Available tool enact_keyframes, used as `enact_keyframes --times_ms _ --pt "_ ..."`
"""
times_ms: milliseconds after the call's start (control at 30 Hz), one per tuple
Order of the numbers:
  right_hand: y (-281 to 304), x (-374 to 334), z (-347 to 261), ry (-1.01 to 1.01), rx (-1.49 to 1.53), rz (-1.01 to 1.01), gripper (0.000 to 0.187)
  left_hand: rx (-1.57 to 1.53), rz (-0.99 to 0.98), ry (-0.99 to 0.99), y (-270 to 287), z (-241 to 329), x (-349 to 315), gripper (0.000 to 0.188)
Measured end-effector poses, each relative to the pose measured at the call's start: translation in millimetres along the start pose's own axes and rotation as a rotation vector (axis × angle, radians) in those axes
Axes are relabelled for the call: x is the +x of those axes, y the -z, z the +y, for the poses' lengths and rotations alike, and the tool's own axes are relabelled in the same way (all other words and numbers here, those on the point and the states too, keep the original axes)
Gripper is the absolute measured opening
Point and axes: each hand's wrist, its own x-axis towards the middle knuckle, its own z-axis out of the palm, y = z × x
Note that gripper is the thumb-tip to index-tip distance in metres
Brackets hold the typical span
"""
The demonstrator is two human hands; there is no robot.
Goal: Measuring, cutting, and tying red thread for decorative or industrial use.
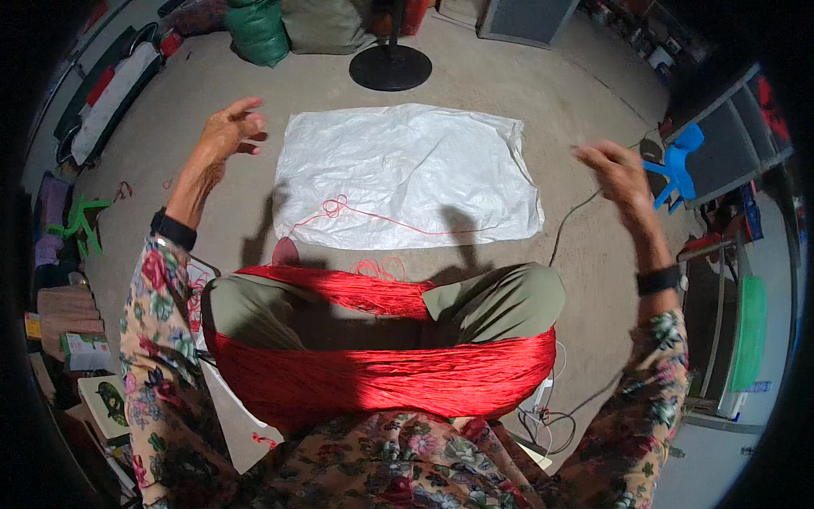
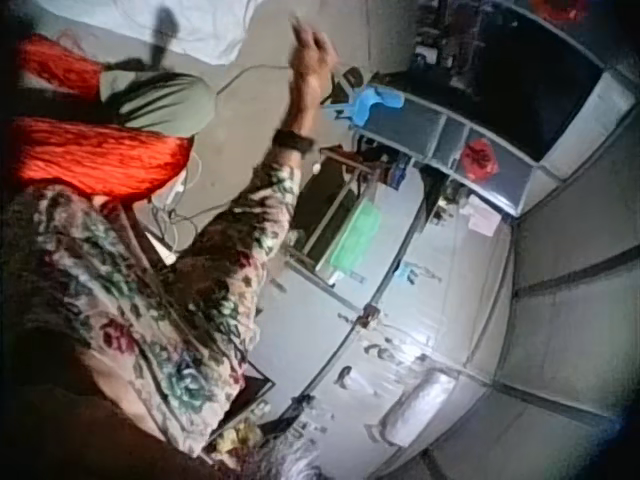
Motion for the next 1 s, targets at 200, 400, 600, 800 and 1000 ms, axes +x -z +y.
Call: enact_keyframes --times_ms 200,400,600,800,1000 --pt "-127 -9 -98 0.334 0.189 -0.379 0.019 -0.51 -0.498 -0.22 -98 53 -57 0.054" --pt "-156 1 -100 0.327 0.263 -0.473 0.017 -0.408 -0.563 -0.221 -112 27 -50 0.058" --pt "-99 35 -10 -0.03 0.366 0.176 0.016 -0.157 -0.523 0.097 -127 -77 4 0.026" --pt "-55 50 45 0.034 0.9 0.644 0.016 0.581 -0.827 -0.075 -184 -291 -2 0.017" --pt "-53 60 86 0.034 1.015 0.666 0.015 0.476 -0.299 -0.225 -205 -392 -33 0.029"
